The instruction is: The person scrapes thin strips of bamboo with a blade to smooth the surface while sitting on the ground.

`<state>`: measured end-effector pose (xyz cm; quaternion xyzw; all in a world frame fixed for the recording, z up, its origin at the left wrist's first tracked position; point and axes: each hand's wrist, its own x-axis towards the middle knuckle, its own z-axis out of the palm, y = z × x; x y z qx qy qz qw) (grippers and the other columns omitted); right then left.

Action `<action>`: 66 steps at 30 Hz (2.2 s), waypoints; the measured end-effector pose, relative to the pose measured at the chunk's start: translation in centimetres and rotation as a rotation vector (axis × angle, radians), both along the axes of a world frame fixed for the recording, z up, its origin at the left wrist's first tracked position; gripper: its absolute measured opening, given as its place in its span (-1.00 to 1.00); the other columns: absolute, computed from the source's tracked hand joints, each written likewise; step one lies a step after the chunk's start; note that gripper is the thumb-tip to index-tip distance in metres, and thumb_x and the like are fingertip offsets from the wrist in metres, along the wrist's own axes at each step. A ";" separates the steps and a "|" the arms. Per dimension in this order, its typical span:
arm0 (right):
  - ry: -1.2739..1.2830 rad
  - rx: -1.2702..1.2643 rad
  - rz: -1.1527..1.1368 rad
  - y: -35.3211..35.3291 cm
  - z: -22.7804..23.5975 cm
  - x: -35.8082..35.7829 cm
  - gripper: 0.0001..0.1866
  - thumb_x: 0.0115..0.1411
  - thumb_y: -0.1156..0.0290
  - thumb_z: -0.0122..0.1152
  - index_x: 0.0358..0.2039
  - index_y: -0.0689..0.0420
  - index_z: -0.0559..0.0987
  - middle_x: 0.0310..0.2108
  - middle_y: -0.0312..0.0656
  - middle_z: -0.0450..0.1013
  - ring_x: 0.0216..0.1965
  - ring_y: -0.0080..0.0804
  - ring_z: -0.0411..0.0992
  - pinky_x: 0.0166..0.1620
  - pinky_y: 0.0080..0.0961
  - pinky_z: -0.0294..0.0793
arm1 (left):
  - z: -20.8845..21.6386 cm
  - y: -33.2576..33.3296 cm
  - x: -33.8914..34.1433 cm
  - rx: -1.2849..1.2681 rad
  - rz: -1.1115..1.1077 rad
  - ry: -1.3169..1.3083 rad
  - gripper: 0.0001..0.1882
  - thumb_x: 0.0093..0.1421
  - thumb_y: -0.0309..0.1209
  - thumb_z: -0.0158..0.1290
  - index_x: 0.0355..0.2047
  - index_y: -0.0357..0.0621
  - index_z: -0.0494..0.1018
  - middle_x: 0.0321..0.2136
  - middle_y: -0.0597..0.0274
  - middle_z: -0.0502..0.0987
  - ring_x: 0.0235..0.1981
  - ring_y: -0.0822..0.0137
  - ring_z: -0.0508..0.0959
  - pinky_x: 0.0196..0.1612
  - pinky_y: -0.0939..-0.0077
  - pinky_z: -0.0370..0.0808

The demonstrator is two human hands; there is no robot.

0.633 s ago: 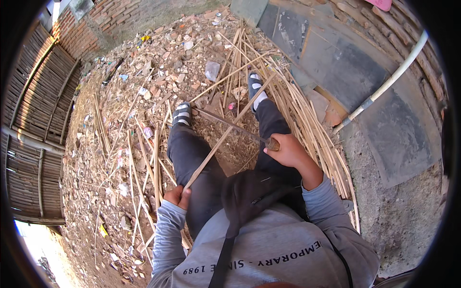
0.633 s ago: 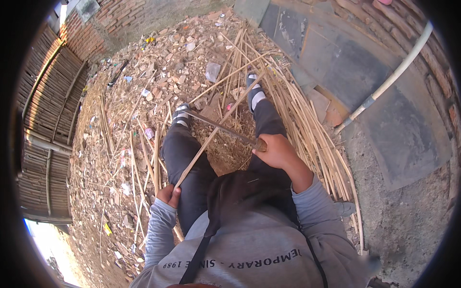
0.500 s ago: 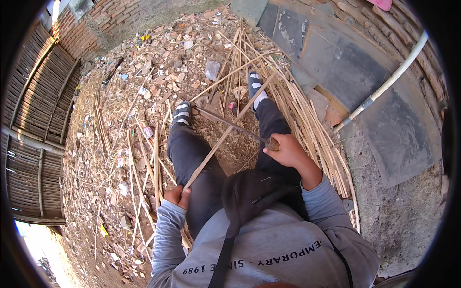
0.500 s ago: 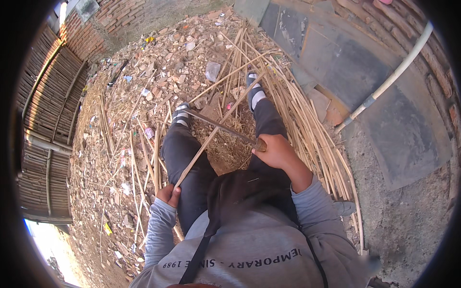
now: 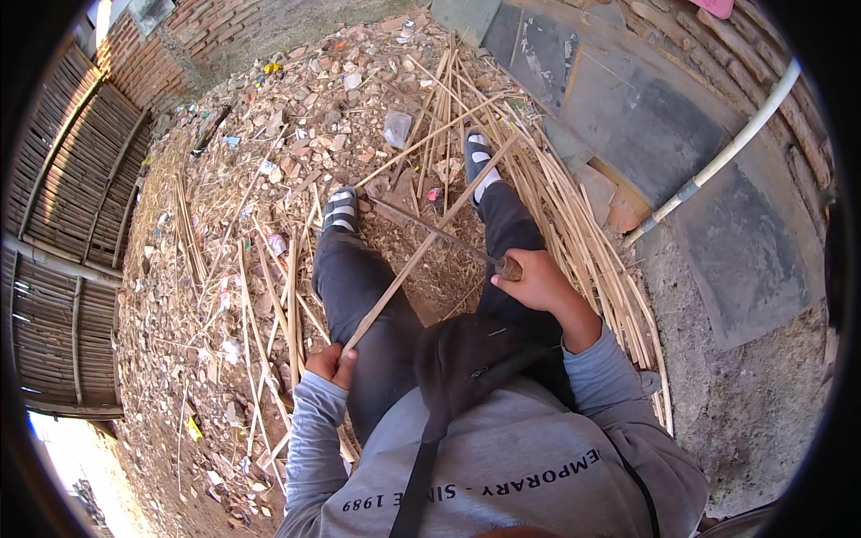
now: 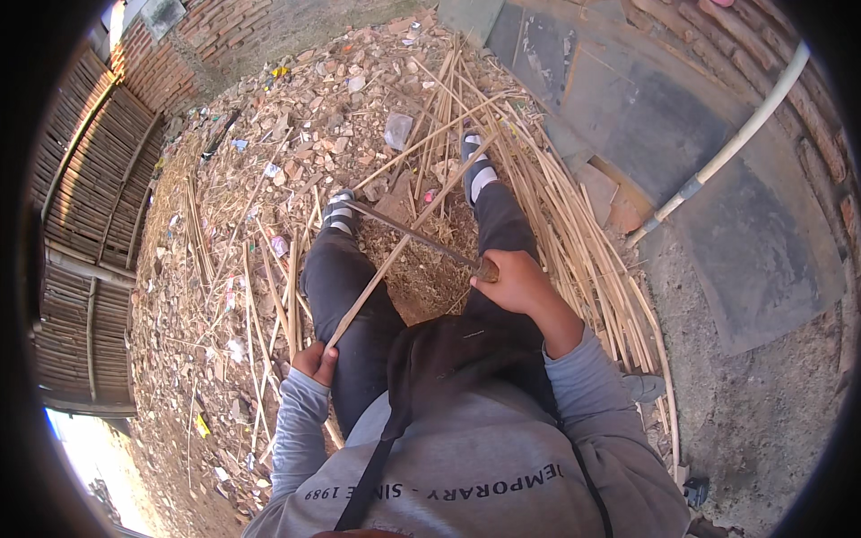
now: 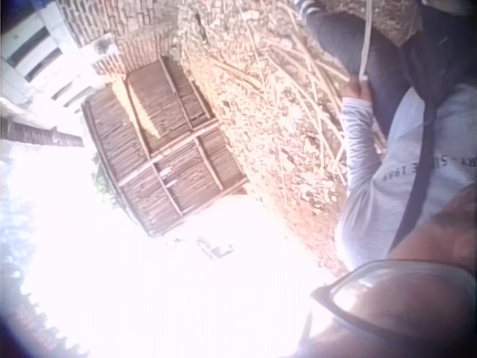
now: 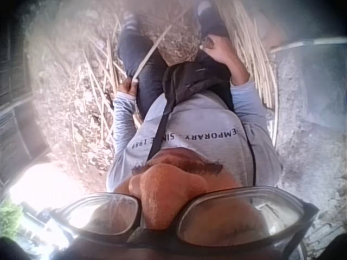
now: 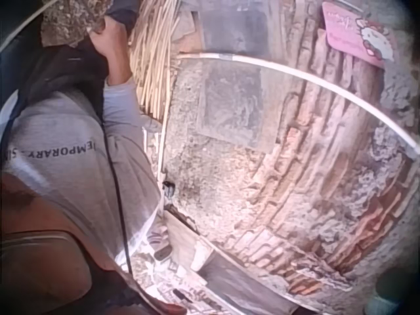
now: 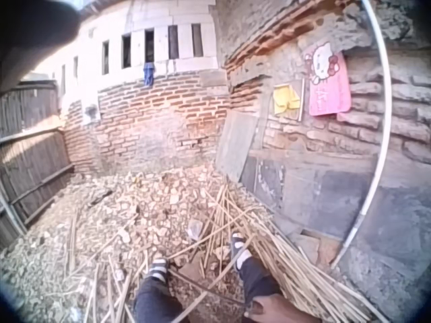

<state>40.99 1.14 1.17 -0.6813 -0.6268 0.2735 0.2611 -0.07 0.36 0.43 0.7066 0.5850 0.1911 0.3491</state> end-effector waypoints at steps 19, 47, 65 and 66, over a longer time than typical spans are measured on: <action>0.018 0.012 0.007 -0.3 0.4 0.0 -0.64 0.07 0.19 0.44 -0.28 0.21 0.62 -0.44 0.08 0.54 -0.33 0.13 0.54 -0.25 -0.13 0.49 | -0.2 0.2 -0.1 0.000 -0.002 -0.007 -0.54 0.34 -0.14 0.10 -0.52 -0.29 0.38 -0.75 0.16 0.24 -0.65 0.34 0.23 -0.53 0.30 0.26; 0.043 0.015 0.019 -0.1 -0.4 -0.1 -0.61 0.05 0.16 0.44 -0.34 0.24 0.60 -0.49 0.08 0.50 -0.38 0.13 0.51 -0.29 -0.15 0.45 | -1.0 0.3 -0.4 0.031 -0.006 0.004 -0.54 0.32 -0.14 0.12 -0.55 -0.27 0.38 -0.76 0.18 0.24 -0.66 0.39 0.22 -0.55 0.32 0.24; 0.030 0.010 0.028 -0.1 -0.2 0.1 -0.59 0.06 0.15 0.44 -0.26 0.24 0.62 -0.44 0.08 0.54 -0.34 0.11 0.54 -0.25 -0.16 0.48 | -1.1 0.3 -0.5 -0.008 0.007 -0.066 -0.51 0.33 -0.10 0.12 -0.56 -0.26 0.36 -0.74 0.26 0.22 -0.62 0.43 0.20 -0.53 0.33 0.22; 0.030 0.011 0.027 -0.1 -0.1 0.1 -0.59 0.06 0.15 0.44 -0.26 0.24 0.62 -0.44 0.08 0.54 -0.34 0.11 0.54 -0.25 -0.16 0.48 | -1.1 0.3 -0.5 -0.007 0.006 -0.066 -0.51 0.33 -0.10 0.12 -0.56 -0.26 0.36 -0.74 0.26 0.22 -0.62 0.43 0.20 -0.53 0.33 0.22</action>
